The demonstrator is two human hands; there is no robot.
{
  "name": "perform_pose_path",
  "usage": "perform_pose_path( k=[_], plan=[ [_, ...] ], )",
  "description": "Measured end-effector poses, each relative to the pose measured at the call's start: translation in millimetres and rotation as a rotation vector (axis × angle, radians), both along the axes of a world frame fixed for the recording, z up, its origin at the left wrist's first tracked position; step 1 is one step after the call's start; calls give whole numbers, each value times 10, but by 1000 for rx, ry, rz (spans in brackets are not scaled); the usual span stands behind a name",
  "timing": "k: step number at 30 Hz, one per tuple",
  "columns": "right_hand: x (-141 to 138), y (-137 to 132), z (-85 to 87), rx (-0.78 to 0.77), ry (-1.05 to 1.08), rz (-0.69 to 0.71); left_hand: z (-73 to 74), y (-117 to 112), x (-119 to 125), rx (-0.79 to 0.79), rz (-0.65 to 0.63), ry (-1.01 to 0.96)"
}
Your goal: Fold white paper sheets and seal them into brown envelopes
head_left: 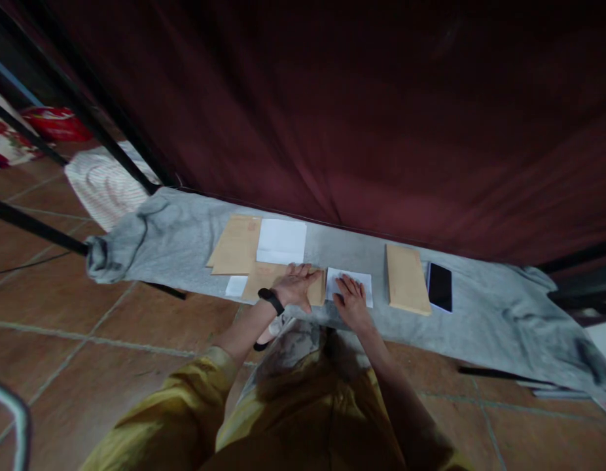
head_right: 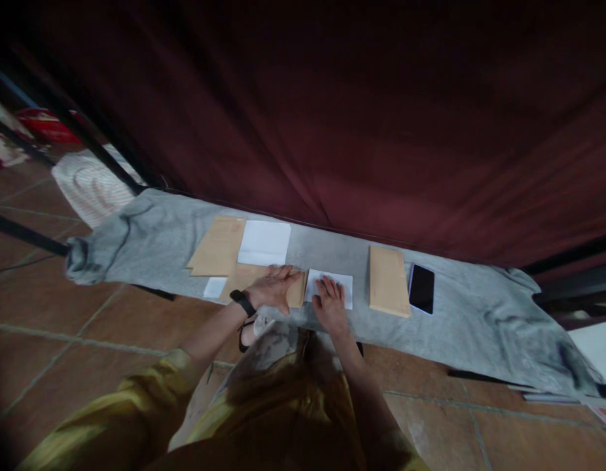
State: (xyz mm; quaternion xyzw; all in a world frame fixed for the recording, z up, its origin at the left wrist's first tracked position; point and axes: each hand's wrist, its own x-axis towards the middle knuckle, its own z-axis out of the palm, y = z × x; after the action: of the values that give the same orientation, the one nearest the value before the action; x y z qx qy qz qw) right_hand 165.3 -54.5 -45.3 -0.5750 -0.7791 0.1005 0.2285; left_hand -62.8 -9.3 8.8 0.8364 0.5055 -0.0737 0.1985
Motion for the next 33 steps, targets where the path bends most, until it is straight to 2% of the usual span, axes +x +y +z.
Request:
perform_pose_path(
  k=[3,6,10,15,23,33],
  plan=[
    [-96,9,55,-25,144,-2,-21,7,4,11,7,-12],
    [-236,14,110,-140,275,-12,-38,4,-6,37,8,-27],
    [-409,30,200,-325,243,-30,-48,-8,-34,53,-6,-56],
    [-484,65,312,-426,217,-99,-23,-14,-50,76,-23,-77],
    [-534,116,326,-499,189,-205,-60,-6,-68,32,-10,-86],
    [-492,140,264,-484,256,-260,-96,-3,-85,41,-7,-90]
  ],
)
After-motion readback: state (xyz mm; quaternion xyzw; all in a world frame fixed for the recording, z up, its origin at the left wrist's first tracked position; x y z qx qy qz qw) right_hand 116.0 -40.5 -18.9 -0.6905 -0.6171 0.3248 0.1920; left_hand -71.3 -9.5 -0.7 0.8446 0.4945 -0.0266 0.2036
